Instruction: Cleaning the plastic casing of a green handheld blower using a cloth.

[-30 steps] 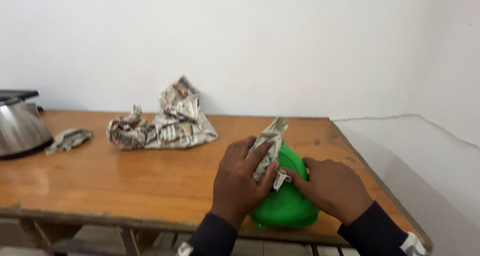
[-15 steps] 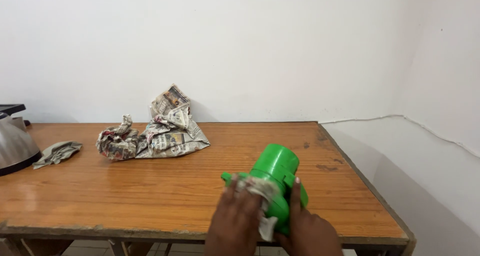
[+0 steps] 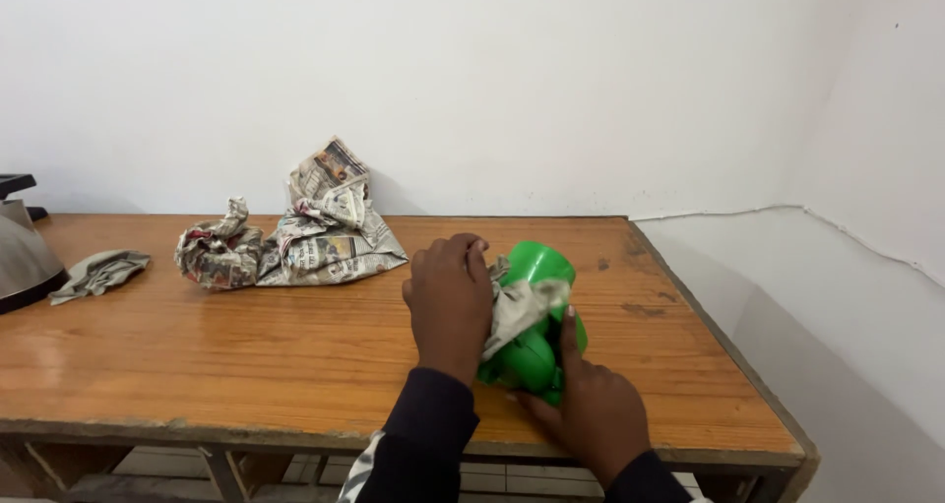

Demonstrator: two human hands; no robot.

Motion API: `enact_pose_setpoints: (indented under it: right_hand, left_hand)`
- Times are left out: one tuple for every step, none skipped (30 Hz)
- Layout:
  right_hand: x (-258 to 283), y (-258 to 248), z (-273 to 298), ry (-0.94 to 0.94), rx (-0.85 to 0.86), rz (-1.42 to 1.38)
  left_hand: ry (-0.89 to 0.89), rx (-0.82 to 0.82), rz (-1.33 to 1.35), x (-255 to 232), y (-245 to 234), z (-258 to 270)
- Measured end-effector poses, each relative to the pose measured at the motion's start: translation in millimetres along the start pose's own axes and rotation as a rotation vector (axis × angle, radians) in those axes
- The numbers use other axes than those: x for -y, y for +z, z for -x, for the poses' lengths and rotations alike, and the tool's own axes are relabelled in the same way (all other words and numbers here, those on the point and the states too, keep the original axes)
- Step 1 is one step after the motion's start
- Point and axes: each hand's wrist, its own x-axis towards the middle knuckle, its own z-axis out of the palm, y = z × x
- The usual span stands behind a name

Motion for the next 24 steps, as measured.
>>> enact_pose_setpoints:
  right_hand:
    - [3.3, 0.0, 1.6, 0.022, -0.037, -0.046]
    - [6.5, -0.5, 3.2, 0.043, -0.074, -0.092]
    - [7.6, 1.7, 3.6, 0.04, -0.075, -0.103]
    - [8.4, 3.7, 4.0, 0.049, -0.107, -0.141]
    - [7.5, 5.0, 4.6, 0.063, -0.143, -0.177]
    - [4.8, 10.3, 2.9, 0.066, -0.148, -0.185]
    - [-0.1, 14.7, 2.1, 0.05, -0.156, -0.221]
    - [-4.9, 19.3, 1.1, 0.035, -0.165, -0.257]
    - [-4.6, 12.3, 0.6, 0.04, -0.17, -0.256]
    - [-3.8, 5.3, 0.0, 0.063, -0.129, -0.316]
    - [-2.2, -1.9, -2.4, 0.083, -0.09, -0.377]
    - [0.9, -6.4, -3.1, 0.085, -0.098, -0.377]
    - [3.8, -10.7, -3.0, 0.113, -0.038, -0.415]
    - [6.9, -14.6, -3.2, 0.141, 0.021, -0.453]
    - [8.2, -12.6, -5.4, 0.145, 0.017, -0.449]
    - [9.5, -10.2, -8.0, 0.099, 0.017, -0.435]
    - [11.0, -6.9, -9.1, 0.056, 0.019, -0.422]
    - [10.4, -5.5, -12.1, 0.064, 0.017, -0.42]
    - [9.9, -2.0, -9.8, 0.029, 0.012, -0.419]
    - [9.7, 1.6, -7.4, -0.006, 0.006, -0.418]
    - [8.2, 0.2, -6.0, -0.001, 0.01, -0.409]
    - [7.2, -1.9, -4.5, -0.012, 0.021, -0.423]
    - [9.1, -3.6, -5.7, -0.032, 0.03, -0.441]
    - [8.3, -4.7, -5.3, -0.035, 0.033, -0.438]
  left_hand:
    - [0.004, 0.02, -0.064, -4.5, -3.7, 1.3]
    - [0.008, 0.039, -0.128, -9.4, -7.6, 2.4]
    - [0.013, 0.039, -0.138, -10.9, -12.2, 17.6]
    - [0.063, -0.002, -0.093, -12.6, -16.5, 32.7]
    - [0.118, -0.041, -0.042, -15.5, -19.2, 47.6]
    - [0.127, -0.039, -0.046, -12.6, -20.5, 59.2]
    - [0.167, -0.114, -0.045, -10.9, -20.2, 71.3]
    - [0.207, -0.19, -0.042, -8.7, -20.0, 83.2]
    - [0.212, -0.188, -0.037, -7.5, -19.7, 91.9]
    - [0.2, -0.162, -0.015, -6.0, -19.7, 100.3]
    - [0.189, -0.139, 0.004, -3.8, -19.7, 107.1]
    - [0.196, -0.14, 0.008, 9.1, -13.9, 107.3]
    - [0.152, -0.067, 0.039, 21.9, -8.0, 108.1]
    - [0.108, 0.006, 0.07, 35.1, -1.7, 108.7]
    - [0.11, 0.007, 0.077, 35.0, -6.9, 96.8]
    - [0.005, 0.021, 0.101, 35.3, -11.8, 84.8]
    - [-0.1, 0.039, 0.124, 36.1, -17.0, 73.9]
    - [-0.098, 0.044, 0.129, 33.3, -18.7, 52.3]
    - [-0.095, 0.053, 0.045, 31.1, -21.4, 35.5]
    - [-0.09, 0.062, -0.039, 29.3, -24.0, 18.7]
    - [-0.096, 0.066, -0.031, 27.5, -18.5, 5.7]
    - [-0.102, 0.164, -0.117, 25.7, -13.6, -7.6]
    - [-0.108, 0.256, -0.211, 25.3, -11.4, -23.2]
    - [-0.112, 0.254, -0.21, 19.9, -9.7, -17.2]
